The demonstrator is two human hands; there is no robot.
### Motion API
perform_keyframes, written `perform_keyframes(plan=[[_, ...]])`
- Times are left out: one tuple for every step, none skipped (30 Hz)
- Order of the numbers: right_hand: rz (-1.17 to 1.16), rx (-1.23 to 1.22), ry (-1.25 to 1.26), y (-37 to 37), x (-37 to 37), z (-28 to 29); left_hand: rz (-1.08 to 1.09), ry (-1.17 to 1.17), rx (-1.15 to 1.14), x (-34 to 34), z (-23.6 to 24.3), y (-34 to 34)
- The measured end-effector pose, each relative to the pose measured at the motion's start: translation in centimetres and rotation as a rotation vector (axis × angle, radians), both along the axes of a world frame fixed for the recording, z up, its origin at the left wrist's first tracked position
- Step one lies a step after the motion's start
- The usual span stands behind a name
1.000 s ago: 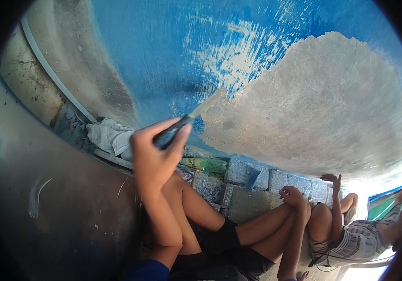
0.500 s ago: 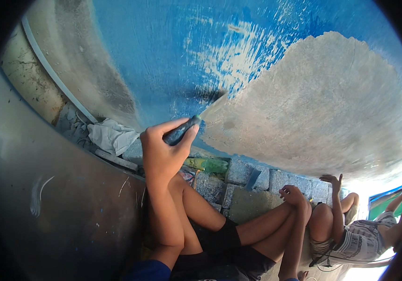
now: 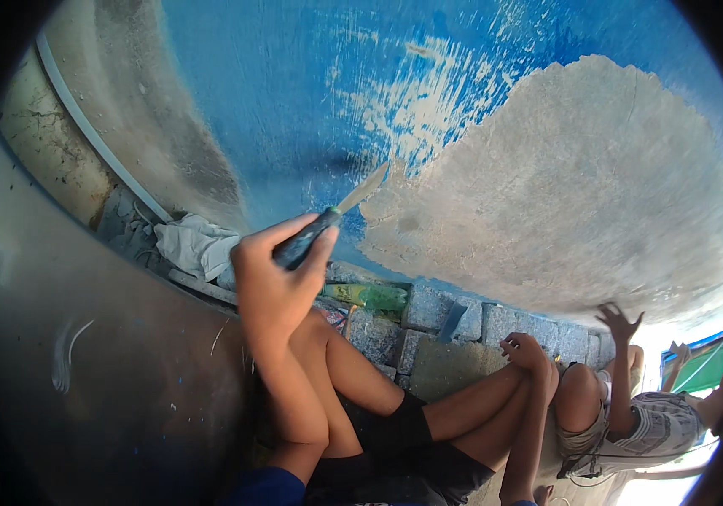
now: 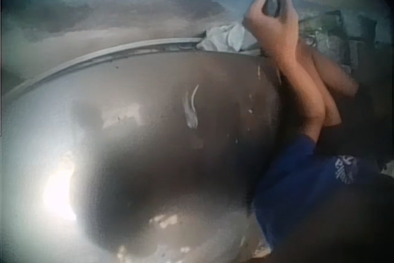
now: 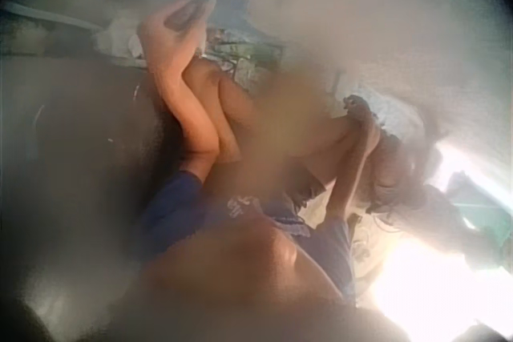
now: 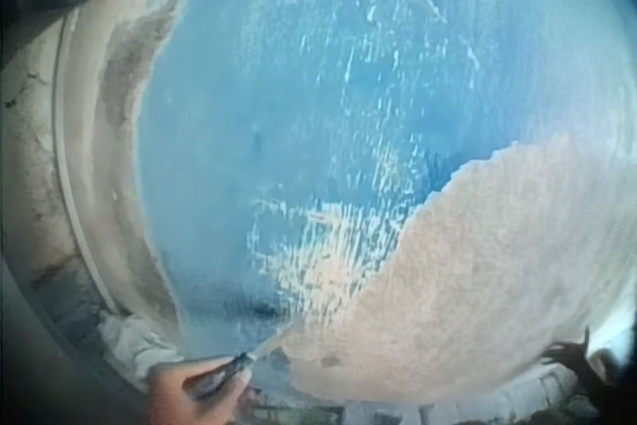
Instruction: The person scrapes blue paint and plaster off a wall using a putty knife held in their right hand.
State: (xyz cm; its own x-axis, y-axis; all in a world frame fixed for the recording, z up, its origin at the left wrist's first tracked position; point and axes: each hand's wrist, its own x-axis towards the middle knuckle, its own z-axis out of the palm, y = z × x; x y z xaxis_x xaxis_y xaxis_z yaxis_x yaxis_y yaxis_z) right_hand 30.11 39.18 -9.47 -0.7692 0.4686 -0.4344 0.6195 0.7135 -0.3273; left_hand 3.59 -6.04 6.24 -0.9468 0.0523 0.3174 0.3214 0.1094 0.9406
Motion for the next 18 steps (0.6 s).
perform_keyframes(plan=[[0.012,0.013,0.006,0.3,0.3,-0.5,0.017,0.004,0.015,0.2,0.4,-0.4],[0.024,0.03,0.019,0.8,0.3,-0.8,0.033,0.007,0.03,0.3,0.7,-0.7],[0.02,0.011,0.017,0.6,0.0,-0.8,0.057,0.009,0.034,0.5,1.0,-1.2],[0.014,-0.008,0.014,0.5,-0.2,-0.6,0.05,-0.032,0.056,0.8,1.4,-0.7],[0.007,-0.025,0.011,0.3,-0.4,-0.5,0.024,-0.035,0.04,0.4,1.0,0.1],[0.013,-0.027,0.003,0.3,-0.5,-0.7,-0.001,-0.035,0.023,-0.2,0.3,0.9],[0.018,-0.029,-0.005,0.3,-0.6,-0.9,-0.026,-0.036,0.006,-0.6,-0.5,1.3],[0.029,-0.026,-0.01,0.2,-1.3,-0.6,-0.035,-0.043,-0.033,-0.9,-0.7,0.7],[0.039,-0.033,-0.006,0.1,-2.0,-0.8,-0.011,-0.035,-0.035,-0.9,-0.7,0.0],[0.05,-0.041,-0.002,0.0,-2.6,-1.3,0.014,-0.027,-0.037,-0.8,-0.6,-0.7],[-0.008,-0.02,-0.004,0.4,0.0,-0.6,-0.03,-0.025,-0.011,-0.6,-0.7,0.4],[-0.007,-0.013,0.006,0.5,0.2,-0.4,-0.045,-0.074,0.068,0.1,0.3,0.0],[-0.007,-0.005,0.014,0.6,0.5,-0.2,-0.027,-0.049,0.061,0.2,0.5,-0.1],[0.017,-0.013,0.021,0.3,-0.1,-0.5,0.015,-0.025,0.039,0.6,0.8,-0.8],[0.041,-0.014,0.018,0.3,-0.8,-0.7,0.056,-0.002,0.017,0.8,1.3,-1.4],[0.066,-0.015,0.015,0.5,-1.4,-1.0,0.039,-0.058,0.039,1.2,1.8,-1.1],[0.022,0.004,0.008,0.8,1.1,-0.7,-0.029,-0.024,0.045,0.6,0.9,0.9],[0.073,-0.018,0.008,0.3,-1.2,-1.5,0.008,0.017,0.015,-0.1,0.0,0.6]])
